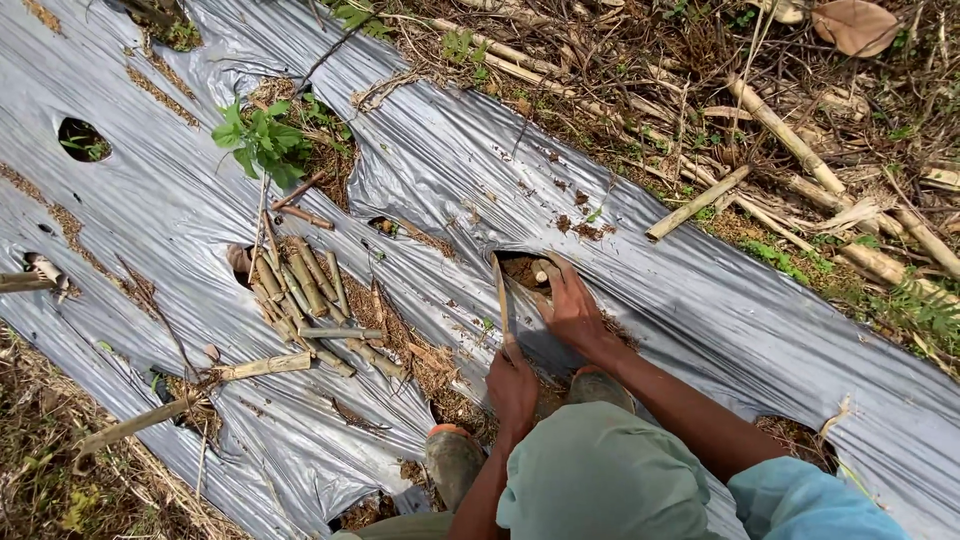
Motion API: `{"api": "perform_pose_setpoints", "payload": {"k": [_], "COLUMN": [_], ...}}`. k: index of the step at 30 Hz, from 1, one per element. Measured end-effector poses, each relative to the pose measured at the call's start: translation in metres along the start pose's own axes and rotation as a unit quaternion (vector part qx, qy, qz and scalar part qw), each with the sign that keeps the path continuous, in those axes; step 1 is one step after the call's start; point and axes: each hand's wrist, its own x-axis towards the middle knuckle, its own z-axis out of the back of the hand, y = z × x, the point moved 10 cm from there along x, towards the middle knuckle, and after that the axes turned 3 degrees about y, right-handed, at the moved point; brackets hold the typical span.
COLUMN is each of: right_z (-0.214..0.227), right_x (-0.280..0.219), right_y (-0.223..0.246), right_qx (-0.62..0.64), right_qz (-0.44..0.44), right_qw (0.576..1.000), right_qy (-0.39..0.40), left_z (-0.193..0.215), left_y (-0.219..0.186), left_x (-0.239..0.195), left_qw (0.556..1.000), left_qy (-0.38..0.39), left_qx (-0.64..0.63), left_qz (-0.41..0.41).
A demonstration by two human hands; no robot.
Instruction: Planting wooden cuttings into holes in plastic mulch using a sickle to clear the soil
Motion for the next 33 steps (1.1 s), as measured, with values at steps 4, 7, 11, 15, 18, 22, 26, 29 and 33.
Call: {"api": "perform_pose_setpoints", "payload": {"k": [4, 7, 11, 15, 18, 22, 26, 29, 33], "right_z": [0.033, 0.042, 0.052, 0.045, 0.017, -0.015, -0.025, 0.067, 0.078], "right_x": [0.016, 0.020, 0.030, 0.044, 0.045, 0.020, 0.035, 0.037, 0.039], "right_y": [0.030, 0.042, 0.049, 0.004, -0.047, -0.074, -0.080, 0.030, 0.061], "right_qx": [-0.002, 0.035, 0.106, 0.097, 0.035, -0.071, -0.083, -0.126, -0.231], "right_qz": [-0.038, -0.100, 0.002, -0.025, -0.080, -0.099, -0.063, 0.069, 0.171], "right_qw": [0.999, 0.991, 0.994, 0.993, 0.996, 0.990, 0.991, 0.989, 0.956], "right_qy": [0.028, 0.081, -0.007, -0.061, -0.013, 0.076, 0.083, 0.035, 0.059], "left_z": [0.002, -0.005, -0.010, 0.007, -0.012, -0.013, -0.017, -0.024, -0.028], "left_y": [0.006, 0.021, 0.039, 0.013, 0.022, 0.010, 0.029, 0.038, 0.042], "left_x": [0.026, 0.039, 0.023, 0.000, 0.024, 0.024, 0.027, 0.026, 0.024], "left_qw": [0.999, 0.994, 0.981, 0.998, 0.991, 0.972, 0.988, 0.991, 0.985], "left_qy": [0.014, 0.050, 0.100, 0.012, 0.045, 0.126, 0.058, 0.034, 0.017], "left_qx": [-0.005, -0.054, -0.165, 0.022, -0.082, -0.180, -0.078, -0.059, -0.060], "left_qz": [-0.042, -0.083, 0.000, -0.056, -0.097, -0.083, -0.122, -0.117, -0.159]}}
